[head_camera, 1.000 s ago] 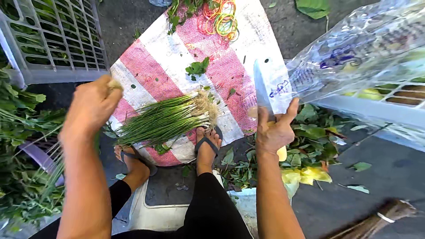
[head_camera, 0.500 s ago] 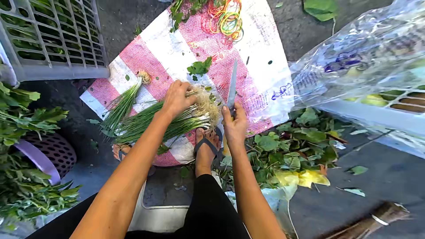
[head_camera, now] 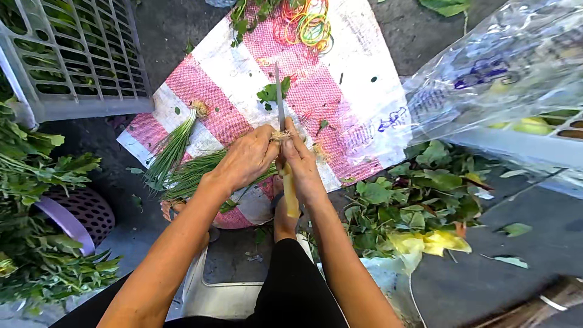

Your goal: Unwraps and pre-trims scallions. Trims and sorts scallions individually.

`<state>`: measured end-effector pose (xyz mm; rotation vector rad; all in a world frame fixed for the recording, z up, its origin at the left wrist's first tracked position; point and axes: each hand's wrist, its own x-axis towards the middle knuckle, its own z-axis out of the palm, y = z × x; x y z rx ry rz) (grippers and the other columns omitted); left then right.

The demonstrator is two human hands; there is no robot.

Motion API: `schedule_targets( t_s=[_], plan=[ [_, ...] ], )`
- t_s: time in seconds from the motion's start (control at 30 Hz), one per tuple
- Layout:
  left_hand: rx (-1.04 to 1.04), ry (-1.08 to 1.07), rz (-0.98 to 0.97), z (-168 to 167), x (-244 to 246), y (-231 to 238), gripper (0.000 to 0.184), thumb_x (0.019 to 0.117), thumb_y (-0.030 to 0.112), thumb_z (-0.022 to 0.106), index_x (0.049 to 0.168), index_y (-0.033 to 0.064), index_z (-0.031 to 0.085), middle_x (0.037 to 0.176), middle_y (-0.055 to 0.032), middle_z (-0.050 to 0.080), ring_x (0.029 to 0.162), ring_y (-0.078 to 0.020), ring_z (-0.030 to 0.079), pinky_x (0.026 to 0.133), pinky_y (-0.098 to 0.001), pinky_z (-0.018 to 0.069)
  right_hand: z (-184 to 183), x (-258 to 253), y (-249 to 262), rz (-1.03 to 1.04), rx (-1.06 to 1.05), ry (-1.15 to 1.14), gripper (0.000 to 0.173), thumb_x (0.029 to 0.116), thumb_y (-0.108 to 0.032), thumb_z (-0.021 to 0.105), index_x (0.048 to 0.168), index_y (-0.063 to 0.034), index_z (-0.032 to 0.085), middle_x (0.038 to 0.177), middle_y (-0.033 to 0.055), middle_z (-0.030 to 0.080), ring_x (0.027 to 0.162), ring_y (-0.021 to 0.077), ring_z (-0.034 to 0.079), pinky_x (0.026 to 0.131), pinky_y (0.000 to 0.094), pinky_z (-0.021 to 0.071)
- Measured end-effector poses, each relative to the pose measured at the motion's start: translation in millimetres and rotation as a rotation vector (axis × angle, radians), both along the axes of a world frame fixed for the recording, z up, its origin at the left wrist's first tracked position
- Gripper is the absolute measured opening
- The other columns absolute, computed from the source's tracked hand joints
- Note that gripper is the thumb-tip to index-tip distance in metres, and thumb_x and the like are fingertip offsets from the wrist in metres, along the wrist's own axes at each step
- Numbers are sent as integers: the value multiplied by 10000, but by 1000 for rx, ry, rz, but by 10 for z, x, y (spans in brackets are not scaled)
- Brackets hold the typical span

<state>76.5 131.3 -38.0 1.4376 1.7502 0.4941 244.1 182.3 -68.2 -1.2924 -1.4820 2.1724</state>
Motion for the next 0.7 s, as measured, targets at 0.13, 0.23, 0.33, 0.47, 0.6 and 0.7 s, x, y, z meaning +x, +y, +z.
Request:
schedule_targets(
  t_s=[0.13, 0.23, 0.33, 0.47, 0.6, 0.7],
  plan=[
    [5, 34, -20, 25, 78, -56, 268, 1076, 151, 416, 1140, -23, 610, 951, -157, 632, 841, -259, 659, 735, -399, 551, 51, -36, 26, 35, 91, -60, 604, 1067, -550, 427, 1628, -355, 315, 1464, -32, 566, 819, 74, 593, 661, 264, 499],
    [66, 25, -25, 5, 73, -71, 264, 1061, 145, 419, 1100, -17, 624, 900, -140, 625, 803, -240, 646, 705, -384, 538, 56, -10, 66, 61, 131, -48, 590, 1078, -530, 414, 1626, -328, 331, 1547, -68, 494, 821, 33, 580, 669, 230, 486],
    [164, 20, -43, -98, 81, -65, 262, 1033, 134, 427, 962, -24, 623, 781, -132, 593, 695, -246, 631, 614, -382, 518, 84, -19, 58, 27, 116, -20, 517, 1093, -456, 425, 1592, -321, 416, 1190, -10, 675, 621, 55, 517, 511, 213, 429],
    [283, 52, -85, -180, 116, -78, 243, 1030, 114, 448, 897, -8, 610, 755, -120, 567, 684, -239, 615, 609, -355, 514, 104, 28, 76, 17, 54, 24, 460, 1097, -355, 465, 1555, -310, 483, 848, 7, 630, 490, 78, 435, 407, 206, 370],
    [226, 151, -92, -307, 29, -125, 244, 1027, 134, 473, 975, -26, 649, 822, -154, 638, 717, -283, 675, 608, -411, 548, 212, 126, 89, 12, -115, 88, 480, 1094, -342, 437, 1569, -271, 460, 689, 0, 490, 488, 100, 418, 443, 232, 399],
    [199, 164, -109, -302, -6, -144, 265, 1035, 155, 438, 969, -4, 639, 799, -135, 613, 697, -282, 653, 587, -418, 522, 179, 142, 94, -39, -93, 35, 515, 1107, -412, 368, 1605, -281, 384, 681, -18, 450, 468, 94, 391, 417, 225, 388]
  ],
)
